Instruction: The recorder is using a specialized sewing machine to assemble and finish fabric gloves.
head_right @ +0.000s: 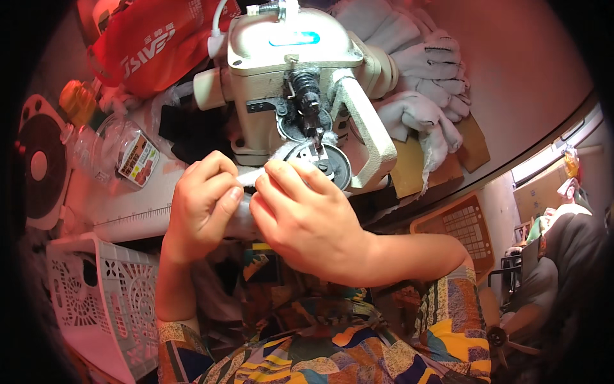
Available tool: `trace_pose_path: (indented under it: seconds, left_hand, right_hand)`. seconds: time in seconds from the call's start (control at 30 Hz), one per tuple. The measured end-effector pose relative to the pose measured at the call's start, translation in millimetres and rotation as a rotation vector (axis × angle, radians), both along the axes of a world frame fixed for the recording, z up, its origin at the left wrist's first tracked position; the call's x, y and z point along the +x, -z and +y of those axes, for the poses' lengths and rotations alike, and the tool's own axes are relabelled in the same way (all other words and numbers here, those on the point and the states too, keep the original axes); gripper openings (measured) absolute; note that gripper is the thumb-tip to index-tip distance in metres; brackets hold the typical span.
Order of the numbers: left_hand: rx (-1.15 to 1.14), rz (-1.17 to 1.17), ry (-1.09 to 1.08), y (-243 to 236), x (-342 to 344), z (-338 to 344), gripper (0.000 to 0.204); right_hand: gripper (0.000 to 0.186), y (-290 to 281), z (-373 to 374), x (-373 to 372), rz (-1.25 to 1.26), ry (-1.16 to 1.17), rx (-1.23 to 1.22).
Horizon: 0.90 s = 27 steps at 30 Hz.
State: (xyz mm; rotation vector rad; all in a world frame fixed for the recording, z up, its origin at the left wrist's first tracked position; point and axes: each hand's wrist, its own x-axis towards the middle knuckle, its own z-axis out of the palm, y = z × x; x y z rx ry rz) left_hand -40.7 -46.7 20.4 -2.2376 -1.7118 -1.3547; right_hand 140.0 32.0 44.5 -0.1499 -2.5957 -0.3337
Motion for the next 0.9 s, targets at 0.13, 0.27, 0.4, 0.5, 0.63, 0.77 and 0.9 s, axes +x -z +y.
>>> trace_pose_path:
  seconds: [0.13,0.27,0.4,0.5,0.63,0.77,0.9]
  left_hand:
    - [0.001,-0.263,0.059,15,-4,-4,0.016]
    - [-0.103,-0.533,0.049,35,1,-5,0.040]
    - [-0.144,-0.753,0.216,53,2,-4,0.037]
    - [-0.106,-0.855,0.273,62,8,-3,0.023]
    - [-0.098,-1.125,0.250,52,13,-11,0.004]
    - [-0.045,-1.327,0.201,48,14,-15,0.013]
    - [-0.126,-1.584,0.220,50,8,-15,0.012]
  right_hand:
    - [0.014,-16,8,5,-0.151,-0.214,-0.127]
    - [0.018,-24,14,15,-0.324,-0.361,-0.200]
    - [0.022,-32,10,13,-0.333,-0.286,-0.178]
    - [0.031,-33,4,4,-0.304,-0.126,-0.083]
    - [0.029,-32,1,-8,-0.328,-0.062,-0.040]
    - [0.026,-30,5,-17,-0.350,-0.119,-0.204]
    - [0.023,-44,0,-18,-0.423,-0.151,-0.490]
